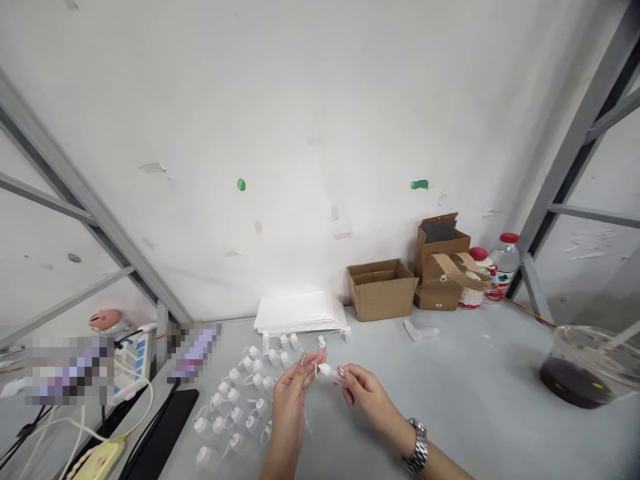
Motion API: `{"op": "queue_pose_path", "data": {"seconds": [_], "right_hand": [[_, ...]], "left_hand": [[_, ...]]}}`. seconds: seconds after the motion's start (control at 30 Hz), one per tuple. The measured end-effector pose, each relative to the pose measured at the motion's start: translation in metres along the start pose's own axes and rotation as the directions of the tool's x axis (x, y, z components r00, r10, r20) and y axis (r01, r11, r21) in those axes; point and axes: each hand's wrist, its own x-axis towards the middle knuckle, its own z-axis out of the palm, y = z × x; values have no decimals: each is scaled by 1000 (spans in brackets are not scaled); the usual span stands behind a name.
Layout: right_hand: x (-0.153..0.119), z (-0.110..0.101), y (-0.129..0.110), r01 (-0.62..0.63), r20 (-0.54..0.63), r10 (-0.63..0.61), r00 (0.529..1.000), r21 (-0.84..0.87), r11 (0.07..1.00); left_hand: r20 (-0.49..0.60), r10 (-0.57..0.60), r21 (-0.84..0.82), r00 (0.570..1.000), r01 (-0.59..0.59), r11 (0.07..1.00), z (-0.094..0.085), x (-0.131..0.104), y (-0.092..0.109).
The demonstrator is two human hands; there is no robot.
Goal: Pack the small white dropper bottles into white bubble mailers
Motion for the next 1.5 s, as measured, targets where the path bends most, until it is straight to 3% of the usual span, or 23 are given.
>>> {"op": "queue_pose_path", "data": {"seconds": [0.23,0.33,0.43,0.57,0.67,0.73,0.77,0.83,0.87,0.93,1.0,1.07,1.3,1.43,1.5], "right_hand": [[-2,4,3,-6,4,6,1000,15,1000],[-4,2,2,-8,58,6,998,35,999],[-7,2,-3,35,135,-35,990,-2,999],[-8,-5,-7,181,147,-151,978,-222,958],[3,-25,-3,196,87,-178,980,-321,927],[14,-45,7,160,-45,-192,980,-386,909],[20,-56,13,135,-137,-214,967,-436,890],[31,-77,28,16,-347,-274,897,-595,804],[36,-86,36,-95,-442,-281,852,-657,748],[44,-98,50,-183,-503,-273,820,-683,707],[49,-103,59,-219,-512,-262,818,-699,681],[54,-104,62,-235,-501,-258,826,-722,650],[68,-105,60,-227,-437,-222,872,-761,608],[51,-130,61,-147,-372,-229,900,-751,644],[39,-148,59,-121,-405,-314,859,-755,644]], "left_hand": [[-76,70,191,995,-54,980,0,-1,-6],[-75,78,216,994,-60,974,3,-1,-5],[-22,83,266,996,-74,961,8,-3,-3],[114,85,375,990,-122,919,15,-14,-8],[46,188,490,981,-186,851,17,-25,-18],[9,241,570,970,-204,796,15,-32,-24],[31,228,600,973,-200,774,15,-35,-25],[158,113,649,981,-190,737,13,-38,-28],[241,24,669,970,-184,721,13,-39,-29],[373,-138,694,918,-178,697,14,-42,-30],[432,-240,708,869,-162,687,16,-45,-31],[443,-289,719,849,-143,680,18,-49,-30],[448,-320,741,835,-147,655,18,-55,-22],[461,-295,735,837,-174,655,12,-51,-23],[458,-267,728,848,-185,661,11,-50,-22]]}}
